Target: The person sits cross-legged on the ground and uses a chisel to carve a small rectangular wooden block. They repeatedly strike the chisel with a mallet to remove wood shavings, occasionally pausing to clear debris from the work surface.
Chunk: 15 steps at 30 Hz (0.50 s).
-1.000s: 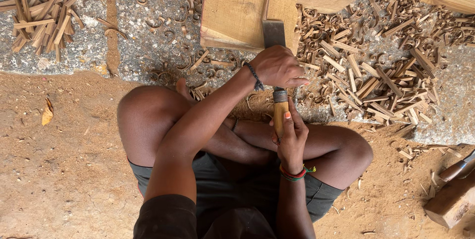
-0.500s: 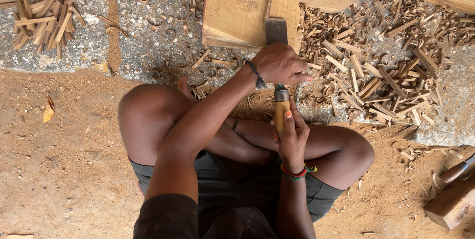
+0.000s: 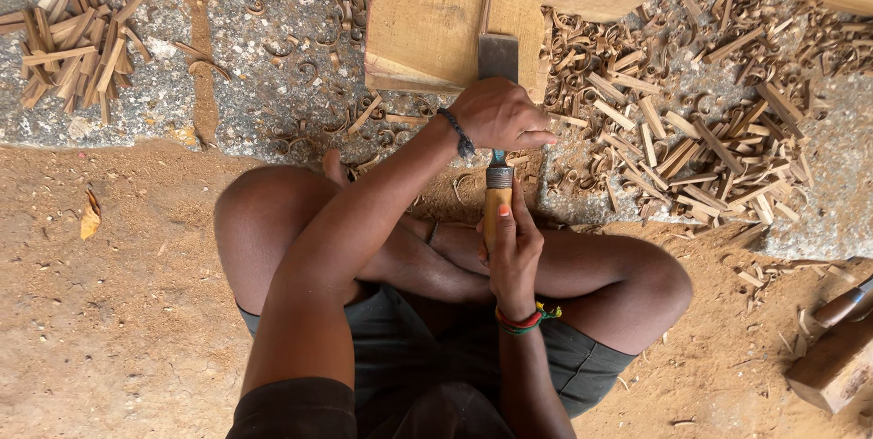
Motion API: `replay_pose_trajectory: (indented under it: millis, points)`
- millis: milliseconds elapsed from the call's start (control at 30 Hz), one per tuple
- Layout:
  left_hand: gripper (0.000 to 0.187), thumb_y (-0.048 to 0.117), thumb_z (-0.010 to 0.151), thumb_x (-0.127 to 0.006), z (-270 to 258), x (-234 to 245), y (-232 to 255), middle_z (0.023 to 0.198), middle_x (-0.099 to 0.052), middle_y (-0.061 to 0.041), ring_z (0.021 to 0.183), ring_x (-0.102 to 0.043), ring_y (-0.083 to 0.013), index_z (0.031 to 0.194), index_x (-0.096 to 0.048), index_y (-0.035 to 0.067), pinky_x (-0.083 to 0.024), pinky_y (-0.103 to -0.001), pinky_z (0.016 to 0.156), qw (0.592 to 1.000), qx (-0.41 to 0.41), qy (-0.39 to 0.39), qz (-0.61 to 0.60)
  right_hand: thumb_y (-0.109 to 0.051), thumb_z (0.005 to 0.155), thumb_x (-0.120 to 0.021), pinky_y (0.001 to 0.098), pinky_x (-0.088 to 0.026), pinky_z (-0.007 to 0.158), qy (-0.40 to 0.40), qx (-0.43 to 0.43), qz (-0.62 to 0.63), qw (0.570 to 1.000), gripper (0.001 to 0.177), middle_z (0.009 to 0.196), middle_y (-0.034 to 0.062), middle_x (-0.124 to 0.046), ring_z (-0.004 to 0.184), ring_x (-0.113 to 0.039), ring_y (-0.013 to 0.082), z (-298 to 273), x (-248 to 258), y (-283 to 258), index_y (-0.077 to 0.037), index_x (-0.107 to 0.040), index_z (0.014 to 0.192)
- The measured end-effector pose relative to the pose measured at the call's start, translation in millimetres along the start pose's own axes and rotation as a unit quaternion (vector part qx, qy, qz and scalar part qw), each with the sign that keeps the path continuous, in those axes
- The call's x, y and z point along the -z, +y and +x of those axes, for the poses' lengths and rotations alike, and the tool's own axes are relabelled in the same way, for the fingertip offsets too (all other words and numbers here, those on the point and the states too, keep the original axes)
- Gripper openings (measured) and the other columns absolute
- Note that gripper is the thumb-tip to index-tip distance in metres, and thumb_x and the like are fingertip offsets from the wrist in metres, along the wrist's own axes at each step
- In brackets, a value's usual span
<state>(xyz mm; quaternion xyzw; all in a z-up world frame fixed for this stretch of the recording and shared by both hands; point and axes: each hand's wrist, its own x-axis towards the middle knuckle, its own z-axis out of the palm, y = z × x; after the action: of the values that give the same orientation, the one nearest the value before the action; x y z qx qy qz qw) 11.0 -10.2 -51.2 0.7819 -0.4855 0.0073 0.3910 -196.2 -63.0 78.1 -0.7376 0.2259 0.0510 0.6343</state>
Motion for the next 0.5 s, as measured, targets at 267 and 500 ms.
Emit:
replay_pose_trajectory:
  millis: [267, 500]
  points:
    - [0.050, 0.049, 0.102, -0.065, 6, 16, -9, 0.043, -0.052, 0.002, 0.035, -0.047, -0.0100, 0.063, -0.067, 0.016, -0.042, -0.033, 0.037, 0.999, -0.033, -0.007, 0.038, -0.039, 0.107, -0.048, 0.0217, -0.040, 0.046, -0.001, 0.001, 0.057, 0.998, 0.066, 0.080, 0.0046, -0.060, 0.059, -0.051, 0.0060, 14, -12, 11, -0.001, -0.035, 0.160]
    - [0.060, 0.054, 0.105, -0.060, 21, 30, -28, 0.043, -0.047, 0.003, 0.035, -0.041, -0.0106, 0.058, -0.061, 0.016, -0.039, -0.030, 0.036, 0.996, -0.007, -0.078, 0.031, -0.039, 0.108, -0.044, 0.0218, -0.038, 0.044, -0.001, 0.009, 0.032, 0.999, 0.064, 0.078, 0.0045, -0.059, 0.056, -0.051, 0.0065, 38, -20, 4, -0.001, -0.036, 0.159]
